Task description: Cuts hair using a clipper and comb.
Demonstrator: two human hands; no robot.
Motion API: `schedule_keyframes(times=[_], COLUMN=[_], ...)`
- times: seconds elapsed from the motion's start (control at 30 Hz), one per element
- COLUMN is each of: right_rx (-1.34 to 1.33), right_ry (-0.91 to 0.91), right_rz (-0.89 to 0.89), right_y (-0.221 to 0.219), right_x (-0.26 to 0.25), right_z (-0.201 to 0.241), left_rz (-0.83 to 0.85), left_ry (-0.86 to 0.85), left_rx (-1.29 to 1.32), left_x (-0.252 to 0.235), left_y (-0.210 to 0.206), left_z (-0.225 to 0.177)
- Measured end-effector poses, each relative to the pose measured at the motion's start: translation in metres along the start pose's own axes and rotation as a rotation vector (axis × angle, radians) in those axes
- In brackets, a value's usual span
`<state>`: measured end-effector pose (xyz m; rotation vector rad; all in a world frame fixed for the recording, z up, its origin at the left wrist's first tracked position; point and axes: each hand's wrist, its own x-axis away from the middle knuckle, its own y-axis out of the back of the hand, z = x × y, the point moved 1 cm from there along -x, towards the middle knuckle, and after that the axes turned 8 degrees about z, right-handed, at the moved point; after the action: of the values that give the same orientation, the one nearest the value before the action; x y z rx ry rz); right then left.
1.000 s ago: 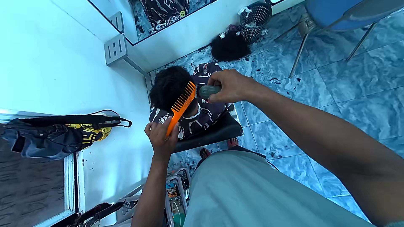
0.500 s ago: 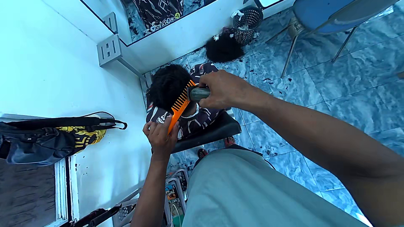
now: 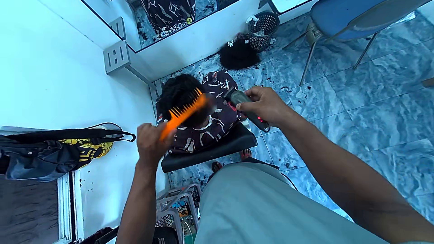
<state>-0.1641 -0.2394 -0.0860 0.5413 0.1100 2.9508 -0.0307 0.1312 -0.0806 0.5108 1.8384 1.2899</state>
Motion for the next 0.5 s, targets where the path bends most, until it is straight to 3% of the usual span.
schedule_keyframes(times=[0.03,0.1,0.13,0.17,0.23,0.33,0.4,0.5], right_rx=[-0.088,-0.248,-0.319,-0.374,-0.448,-0.395,-0.178,0.213], right_ry=[-0.001,0.023,0.042,0.054,0.052,0.064,0.117,0.160], right_rz=[-0.019,-0.066,-0.100,-0.144,-0.218,-0.179,-0.043,0.165], right_y=[0.000,-0.002,-0.001,-0.001,0.001,0.000,-0.004,-0.014], right_x=[0.001,0.003,0.003,0.003,0.000,-0.011,-0.021,-0.037], right_z=[-0.005,-0.015,-0.021,-0.028,-0.042,-0.055,-0.057,-0.046], left_rz=[-0.017,-0.219,-0.306,-0.288,-0.029,0.278,0.237,0.089], left_ry=[0.190,0.579,0.685,0.720,0.615,0.249,0.117,0.064], left_rx=[0.077,0.427,0.592,0.653,0.488,0.219,0.071,-0.132], left_x=[-0.008,-0.021,-0.024,-0.022,0.002,0.045,0.059,0.053], left_y=[0.007,0.019,0.024,0.028,0.024,-0.023,-0.051,-0.058], left_z=[0.006,0.017,0.013,-0.001,-0.049,-0.094,-0.094,-0.085])
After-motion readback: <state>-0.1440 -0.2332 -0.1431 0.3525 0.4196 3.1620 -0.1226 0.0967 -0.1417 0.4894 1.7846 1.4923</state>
